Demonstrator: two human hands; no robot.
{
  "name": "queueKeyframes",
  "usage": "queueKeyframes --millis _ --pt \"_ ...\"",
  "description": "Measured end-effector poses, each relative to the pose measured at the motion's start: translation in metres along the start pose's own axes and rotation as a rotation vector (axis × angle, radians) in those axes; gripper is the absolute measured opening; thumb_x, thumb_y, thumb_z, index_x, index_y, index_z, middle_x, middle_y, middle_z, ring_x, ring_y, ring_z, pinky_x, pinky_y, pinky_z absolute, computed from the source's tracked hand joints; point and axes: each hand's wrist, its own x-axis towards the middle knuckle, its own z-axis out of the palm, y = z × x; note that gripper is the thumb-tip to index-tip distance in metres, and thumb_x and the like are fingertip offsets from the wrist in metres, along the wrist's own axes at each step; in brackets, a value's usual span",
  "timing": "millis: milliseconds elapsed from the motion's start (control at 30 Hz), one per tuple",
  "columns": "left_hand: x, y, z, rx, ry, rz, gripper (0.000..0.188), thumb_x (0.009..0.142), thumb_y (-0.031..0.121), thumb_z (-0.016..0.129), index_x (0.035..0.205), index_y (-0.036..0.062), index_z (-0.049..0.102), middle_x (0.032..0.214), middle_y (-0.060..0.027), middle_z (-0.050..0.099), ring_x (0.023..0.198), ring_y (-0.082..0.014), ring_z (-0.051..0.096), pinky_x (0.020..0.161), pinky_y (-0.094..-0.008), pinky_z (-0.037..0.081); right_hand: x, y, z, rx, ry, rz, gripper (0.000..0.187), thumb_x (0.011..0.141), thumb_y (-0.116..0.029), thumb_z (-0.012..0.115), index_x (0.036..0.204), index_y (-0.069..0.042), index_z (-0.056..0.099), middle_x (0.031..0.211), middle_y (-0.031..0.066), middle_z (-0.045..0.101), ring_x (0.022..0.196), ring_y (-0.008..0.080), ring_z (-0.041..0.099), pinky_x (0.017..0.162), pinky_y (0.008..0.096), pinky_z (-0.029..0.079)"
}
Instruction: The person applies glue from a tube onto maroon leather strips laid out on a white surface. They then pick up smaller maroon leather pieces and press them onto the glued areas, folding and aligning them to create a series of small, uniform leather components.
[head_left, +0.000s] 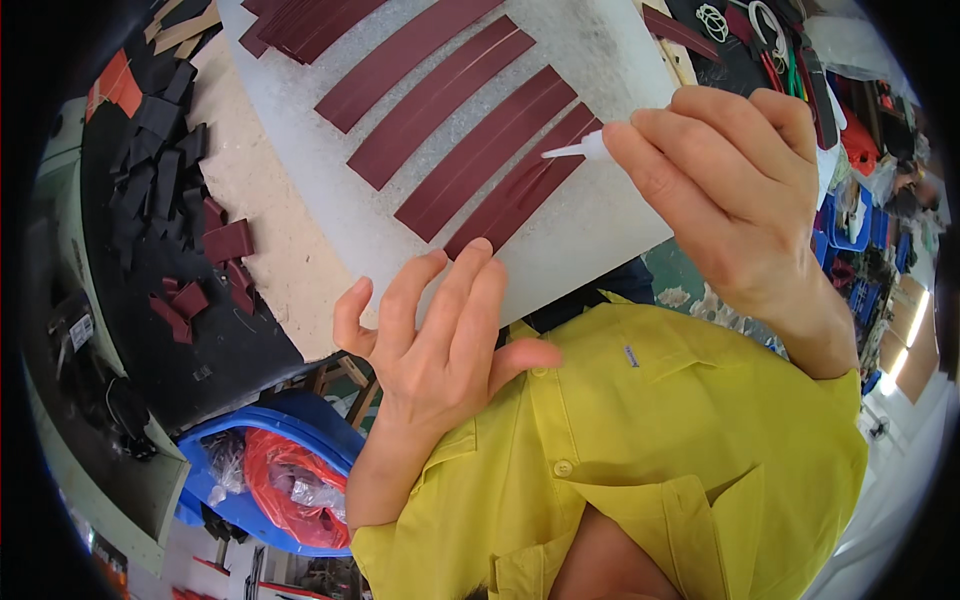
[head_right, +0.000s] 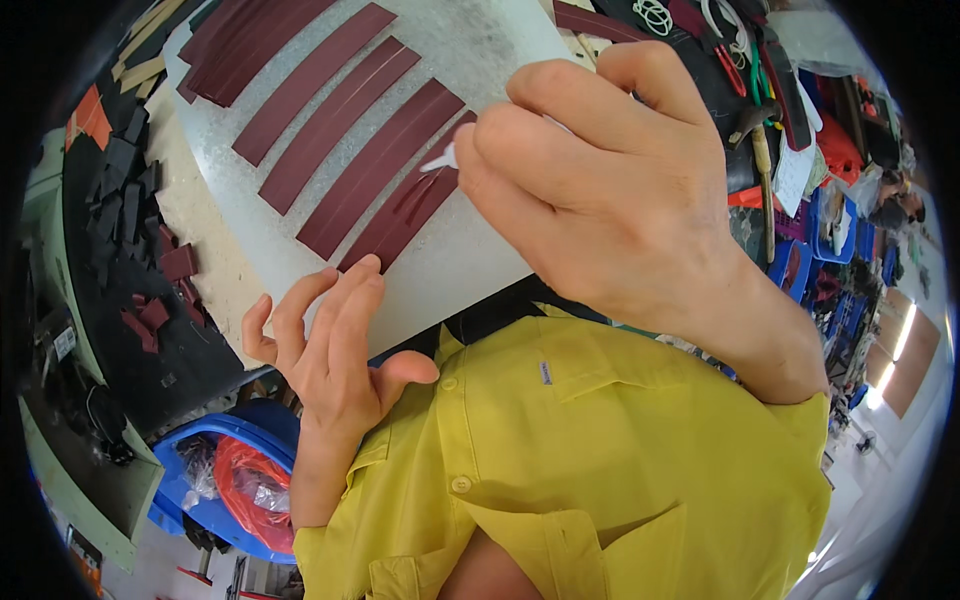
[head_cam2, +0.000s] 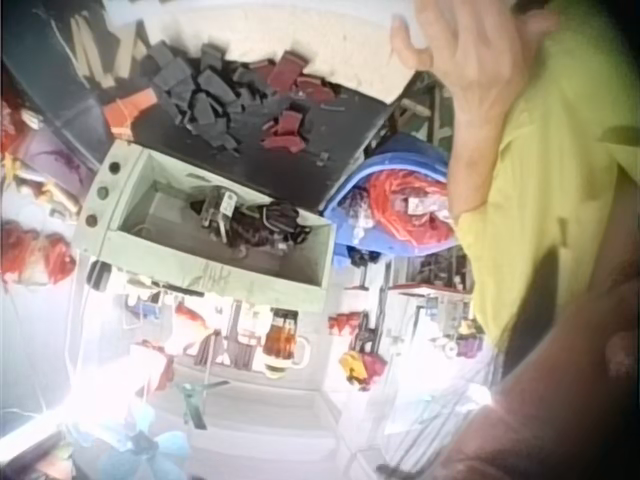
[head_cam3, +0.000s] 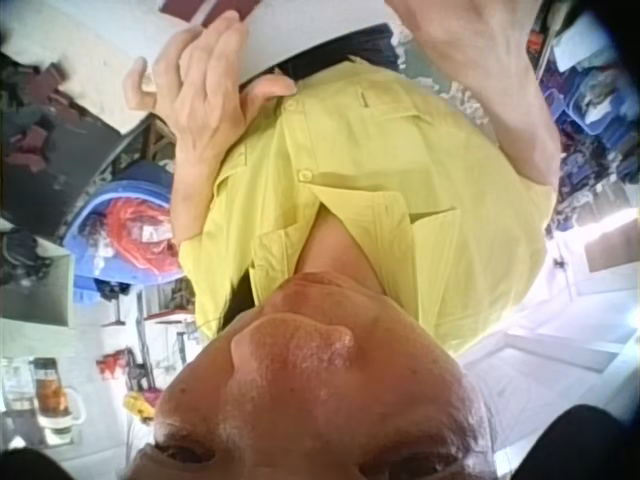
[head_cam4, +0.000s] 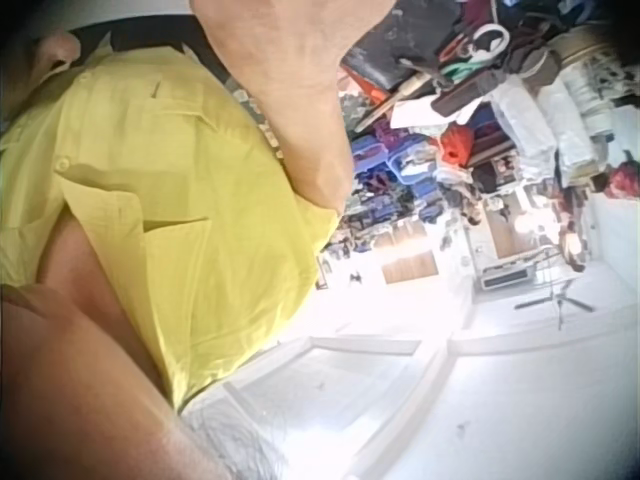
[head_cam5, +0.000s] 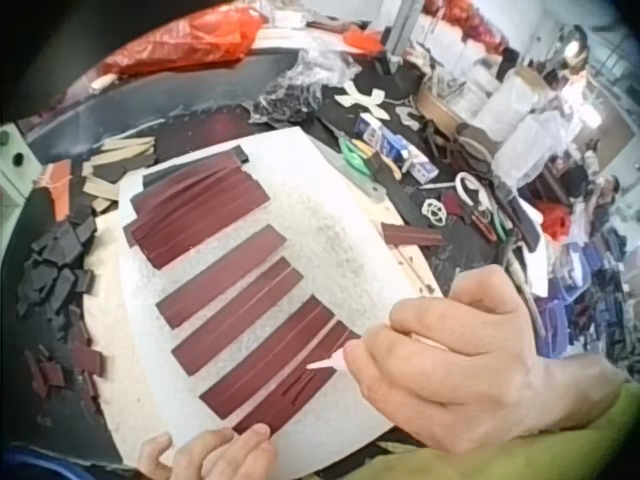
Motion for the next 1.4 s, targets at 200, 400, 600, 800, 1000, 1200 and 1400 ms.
queueKeyframes --millis 200,400,600,800,1000,1200,1400 --pt "0.013 -0.008 -0.002 -0.024 0.083 -0.009 0.074 0.094 0.075 0.039 0.111 0.0083 0.067 0.109 -0.0018 0.073 0.098 -0.0242 0.062 0.107 -0.0462 0.023 0.015 -0.007 0.016 0.092 -0.005 0.012 0.036 0.064 -0.015 0.068 0.098 -0.004 0.073 0.095 0.0030 0.068 0.087 0.0220 0.065 0.074 0.0352 0.042" --pt "0.013 -0.013 0.000 0.055 -0.006 -0.085 0.077 0.093 0.076 0.040 0.119 0.0088 0.066 0.110 -0.0004 0.072 0.101 -0.0244 0.063 0.108 -0.0476 0.022 0.018 0.000 0.014 0.043 -0.057 0.024 0.034 0.064 -0.015 0.068 0.096 -0.004 0.072 0.093 0.0021 0.066 0.087 0.0204 0.065 0.073 0.0346 0.041" --pt "0.017 -0.016 0.000 0.054 0.011 -0.063 0.077 0.092 0.076 0.042 0.116 0.0084 0.067 0.109 -0.0004 0.072 0.101 -0.0245 0.063 0.108 -0.0462 0.023 0.026 -0.005 0.024 0.095 0.003 0.020 0.032 0.064 -0.014 0.067 0.094 -0.005 0.072 0.091 0.0020 0.067 0.086 0.0204 0.065 0.076 0.0345 0.040" --pt "0.020 -0.024 -0.004 -0.045 0.056 -0.069 0.076 0.093 0.075 0.042 0.113 0.0062 0.067 0.113 -0.0029 0.070 0.100 -0.0250 0.063 0.105 -0.0434 0.028 0.043 0.013 0.019 -0.050 -0.029 0.021 0.032 0.064 -0.016 0.065 0.094 -0.006 0.072 0.090 0.0006 0.067 0.086 0.0197 0.065 0.076 0.0342 0.041" --pt "0.041 -0.036 0.000 0.060 0.023 -0.089 0.073 0.093 0.073 0.045 0.114 0.0059 0.065 0.116 -0.0048 0.070 0.104 -0.0248 0.061 0.104 -0.0436 0.029 0.055 0.008 0.032 -0.018 -0.025 -0.005 0.030 0.067 -0.017 0.065 0.094 -0.006 0.072 0.090 -0.0004 0.064 0.086 0.0177 0.064 0.076 0.0343 0.040" --pt "0.041 -0.037 0.002 0.066 0.021 -0.107 0.071 0.092 0.072 0.047 0.114 0.0071 0.065 0.114 -0.0037 0.071 0.105 -0.0244 0.061 0.105 -0.0445 0.029 0.061 0.017 0.029 -0.014 -0.039 -0.005 0.029 0.069 -0.017 0.066 0.095 -0.007 0.071 0.091 -0.0011 0.063 0.088 0.0162 0.064 0.078 0.0347 0.040" --pt "0.040 -0.041 -0.001 0.007 0.035 -0.119 0.070 0.095 0.069 0.046 0.115 0.0052 0.065 0.115 -0.0076 0.069 0.104 -0.0244 0.062 0.100 -0.0431 0.034 0.066 0.024 0.030 -0.058 -0.098 0.020 0.026 0.068 -0.015 0.067 0.093 -0.007 0.071 0.088 -0.0021 0.063 0.086 0.0165 0.064 0.079 0.0335 0.040"
